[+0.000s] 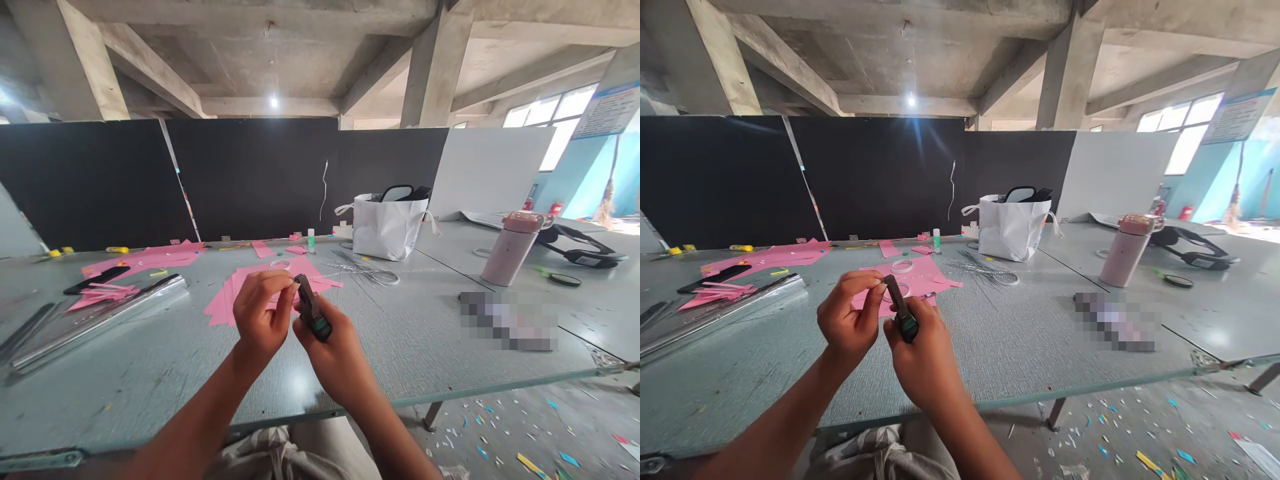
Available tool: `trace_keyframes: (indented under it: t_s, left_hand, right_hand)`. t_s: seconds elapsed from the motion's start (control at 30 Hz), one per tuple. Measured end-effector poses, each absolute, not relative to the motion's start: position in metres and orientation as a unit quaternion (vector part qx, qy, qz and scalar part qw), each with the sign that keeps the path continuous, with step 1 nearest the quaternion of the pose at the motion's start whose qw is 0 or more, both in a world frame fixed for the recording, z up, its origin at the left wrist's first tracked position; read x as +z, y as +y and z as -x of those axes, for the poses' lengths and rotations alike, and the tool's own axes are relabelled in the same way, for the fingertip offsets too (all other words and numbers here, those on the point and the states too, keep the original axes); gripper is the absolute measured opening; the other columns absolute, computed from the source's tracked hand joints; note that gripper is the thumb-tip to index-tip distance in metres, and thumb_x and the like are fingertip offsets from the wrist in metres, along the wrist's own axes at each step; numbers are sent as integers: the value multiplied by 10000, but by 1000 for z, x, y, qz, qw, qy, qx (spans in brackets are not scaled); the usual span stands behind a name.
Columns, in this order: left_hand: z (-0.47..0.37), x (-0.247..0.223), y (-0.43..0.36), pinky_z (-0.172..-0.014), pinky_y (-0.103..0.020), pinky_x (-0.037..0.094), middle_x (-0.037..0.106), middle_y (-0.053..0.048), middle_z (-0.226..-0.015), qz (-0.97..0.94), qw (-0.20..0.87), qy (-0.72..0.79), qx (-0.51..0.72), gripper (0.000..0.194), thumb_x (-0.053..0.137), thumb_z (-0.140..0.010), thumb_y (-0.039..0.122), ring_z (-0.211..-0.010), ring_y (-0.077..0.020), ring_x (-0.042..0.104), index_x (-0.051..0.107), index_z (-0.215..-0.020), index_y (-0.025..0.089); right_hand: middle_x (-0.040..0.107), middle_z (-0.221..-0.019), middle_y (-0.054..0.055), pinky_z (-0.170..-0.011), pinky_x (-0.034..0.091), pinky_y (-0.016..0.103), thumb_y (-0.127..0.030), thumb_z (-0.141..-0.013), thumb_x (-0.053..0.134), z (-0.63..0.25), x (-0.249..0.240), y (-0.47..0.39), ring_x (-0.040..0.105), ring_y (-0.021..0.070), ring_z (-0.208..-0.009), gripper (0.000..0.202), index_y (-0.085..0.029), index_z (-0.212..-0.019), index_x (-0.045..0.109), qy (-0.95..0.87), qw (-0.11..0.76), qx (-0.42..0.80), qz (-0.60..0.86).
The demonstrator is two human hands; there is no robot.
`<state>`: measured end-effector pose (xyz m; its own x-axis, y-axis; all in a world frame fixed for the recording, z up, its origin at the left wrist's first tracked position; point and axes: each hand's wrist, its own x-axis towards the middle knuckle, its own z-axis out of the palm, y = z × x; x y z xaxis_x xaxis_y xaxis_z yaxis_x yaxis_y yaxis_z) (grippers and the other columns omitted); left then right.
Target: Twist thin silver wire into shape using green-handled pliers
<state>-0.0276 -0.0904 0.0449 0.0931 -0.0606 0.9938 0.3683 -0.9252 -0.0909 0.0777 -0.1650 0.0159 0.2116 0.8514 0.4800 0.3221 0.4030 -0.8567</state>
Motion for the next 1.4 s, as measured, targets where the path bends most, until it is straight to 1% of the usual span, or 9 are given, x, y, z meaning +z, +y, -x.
trace_keyframes:
  t_s: [0.13,0.3,0.4,0.6,0.77,0.93,1.2,1.3,1.4]
  left_hand:
    - [26,42,-90,-694,-254,531,678,-3,-796,724,132,-108,-668,109,563,-873,98,-750,-119,657,568,-890,206]
    - [28,41,-87,-671,-229,530,667,-13,-805,735,169,-88,-651,145,568,-856,68,-732,-111,644,585,-901,205]
    - [31,40,-85,-664,-217,524,664,-17,-821,740,185,-80,-641,174,585,-839,49,-730,-108,640,590,-918,204]
    - [29,37,-86,-690,-223,525,653,-8,-803,735,157,-89,-654,159,579,-847,52,-736,-106,635,586,-902,202]
    - [32,35,-89,-659,-228,527,660,-15,-799,733,134,-101,-659,120,580,-859,85,-727,-111,639,576,-897,198]
    - [44,39,-90,-671,-260,523,680,-23,-807,754,195,-105,-619,112,619,-839,137,-739,-140,657,592,-918,211]
    - [49,47,-94,-705,-324,397,707,12,-762,738,307,-114,-590,143,637,-802,105,-651,-136,648,589,-882,213]
    - [43,44,-99,-713,-330,371,684,36,-703,732,268,-146,-609,115,600,-825,99,-592,-116,604,577,-847,210]
    - [35,40,-107,-667,-299,394,635,40,-648,723,139,-203,-645,113,563,-864,143,-581,-107,551,571,-772,210]
  right_hand:
    - [643,-879,57,-771,439,327,-230,-773,559,-75,15,-164,566,197,-834,185,-196,-945,617,-577,606,231,496]
    - [628,-776,21,-668,440,276,-264,-732,572,-75,15,-162,555,162,-724,160,-179,-863,605,-567,621,339,422]
    - [635,-794,23,-682,453,281,-283,-714,585,-76,14,-163,556,158,-723,202,-167,-879,609,-556,622,366,413]
    - [622,-756,21,-656,458,280,-284,-734,574,-73,11,-161,551,150,-682,219,-165,-916,601,-557,622,340,433]
    - [545,-649,-15,-568,386,250,-311,-799,531,-73,6,-159,460,123,-579,115,-200,-775,511,-580,607,263,475]
    - [551,-651,-7,-559,350,248,-313,-838,508,-77,5,-163,463,138,-587,101,-218,-804,510,-592,586,198,517]
    - [601,-694,11,-566,342,246,-294,-847,493,-75,7,-167,520,170,-635,77,-234,-856,539,-595,555,166,557]
    - [619,-709,11,-566,345,249,-294,-856,487,-74,5,-165,531,167,-613,97,-234,-891,554,-595,557,148,559]
    - [614,-691,9,-555,347,252,-308,-872,470,-75,4,-162,526,163,-568,124,-229,-903,561,-598,555,112,567]
